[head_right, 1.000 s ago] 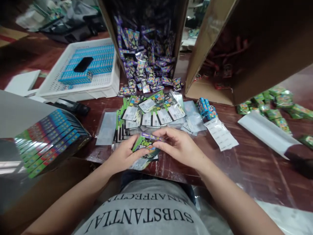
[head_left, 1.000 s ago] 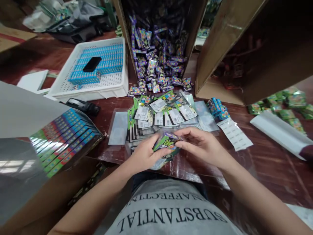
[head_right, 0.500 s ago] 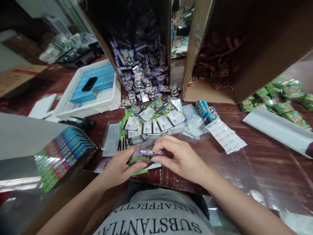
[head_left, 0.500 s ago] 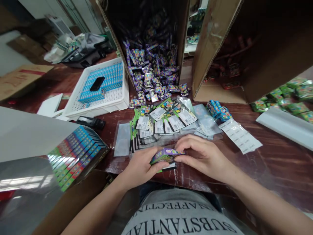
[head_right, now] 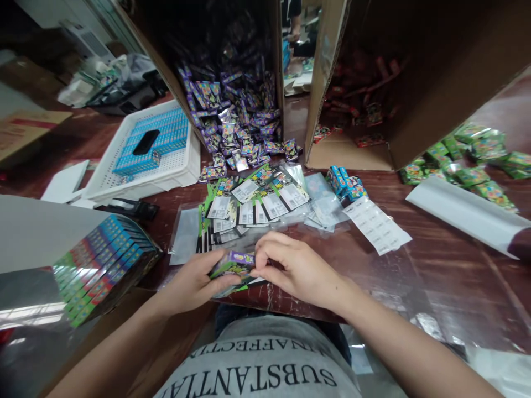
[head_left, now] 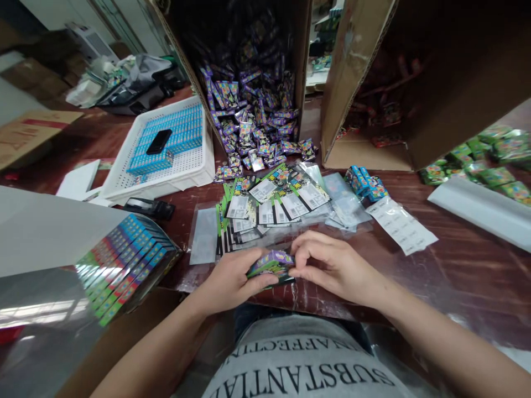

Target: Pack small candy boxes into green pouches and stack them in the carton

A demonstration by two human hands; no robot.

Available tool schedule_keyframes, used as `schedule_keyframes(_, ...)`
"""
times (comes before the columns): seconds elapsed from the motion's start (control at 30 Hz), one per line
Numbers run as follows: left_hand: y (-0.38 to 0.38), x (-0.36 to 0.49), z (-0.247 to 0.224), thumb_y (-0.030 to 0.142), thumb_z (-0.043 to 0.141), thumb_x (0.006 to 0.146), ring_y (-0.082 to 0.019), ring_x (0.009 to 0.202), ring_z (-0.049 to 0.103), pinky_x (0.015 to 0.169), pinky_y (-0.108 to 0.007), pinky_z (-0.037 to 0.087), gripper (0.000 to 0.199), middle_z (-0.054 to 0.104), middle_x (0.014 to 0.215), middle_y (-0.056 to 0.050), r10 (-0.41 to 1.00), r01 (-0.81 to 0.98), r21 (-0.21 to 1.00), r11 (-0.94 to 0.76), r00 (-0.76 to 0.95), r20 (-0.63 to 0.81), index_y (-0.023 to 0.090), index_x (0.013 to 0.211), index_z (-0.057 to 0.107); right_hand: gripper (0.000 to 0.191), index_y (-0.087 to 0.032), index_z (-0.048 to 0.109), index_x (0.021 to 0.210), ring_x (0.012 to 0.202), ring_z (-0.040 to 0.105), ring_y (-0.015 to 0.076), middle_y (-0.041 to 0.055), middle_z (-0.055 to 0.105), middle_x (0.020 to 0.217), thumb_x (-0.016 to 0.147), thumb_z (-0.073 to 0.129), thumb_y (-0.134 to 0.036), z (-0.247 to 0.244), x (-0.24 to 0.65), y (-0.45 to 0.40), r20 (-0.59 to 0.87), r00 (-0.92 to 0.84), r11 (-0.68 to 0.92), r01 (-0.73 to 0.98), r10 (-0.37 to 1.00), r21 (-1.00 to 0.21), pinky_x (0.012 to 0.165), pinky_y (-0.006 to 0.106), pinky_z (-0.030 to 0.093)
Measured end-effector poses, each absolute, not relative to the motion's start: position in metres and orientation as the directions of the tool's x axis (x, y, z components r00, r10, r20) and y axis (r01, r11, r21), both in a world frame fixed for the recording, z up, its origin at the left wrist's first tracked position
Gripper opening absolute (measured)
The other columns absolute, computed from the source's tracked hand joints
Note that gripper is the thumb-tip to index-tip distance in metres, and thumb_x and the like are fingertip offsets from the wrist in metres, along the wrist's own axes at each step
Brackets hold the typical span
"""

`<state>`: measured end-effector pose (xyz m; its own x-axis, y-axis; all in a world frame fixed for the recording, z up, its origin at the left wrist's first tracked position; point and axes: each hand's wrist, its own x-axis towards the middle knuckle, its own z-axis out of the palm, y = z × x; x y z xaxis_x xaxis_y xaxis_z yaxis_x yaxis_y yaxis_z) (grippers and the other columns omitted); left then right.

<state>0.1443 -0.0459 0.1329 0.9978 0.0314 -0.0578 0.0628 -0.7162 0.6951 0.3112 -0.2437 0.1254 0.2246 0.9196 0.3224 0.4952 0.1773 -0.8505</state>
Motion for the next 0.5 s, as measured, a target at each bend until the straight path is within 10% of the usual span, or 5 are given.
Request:
schedule_keyframes(0.27,-0.04,0.145,0.13,0.051,0.06,0.095,-0.015,0.078,0.059,0.069,-0.027,0.046,0.032,0.066,0.088,-0.001,0.04,0.136,0.761,-0.635,0.989,-0.144,0.019,0.103,0.062,0.03,-0.026,0.065,0.123,0.092,0.066,0.0148,0.004,0.066,0.103,0.093,0.069,-0.021,0.11,0.305,-0.242,0.457,0.283,0.242,0.559,0.843,-0.793,0.076,0.029,0.057)
schedule_keyframes(0.5,-0.047,0.141,0.126,0.05,0.059,0.096,-0.015,0.074,0.057,0.066,-0.027,0.044,0.031,0.065,0.084,0.0,0.085,0.112,0.762,-0.638,0.994,-0.075,0.019,0.098,0.059,0.02,-0.025,0.067,0.11,0.091,0.066,0.0147,0.0026,0.068,0.098,0.091,0.071,-0.02,0.113,0.304,-0.239,0.47,0.3,0.248,0.556,0.83,-0.793,0.078,0.028,0.057)
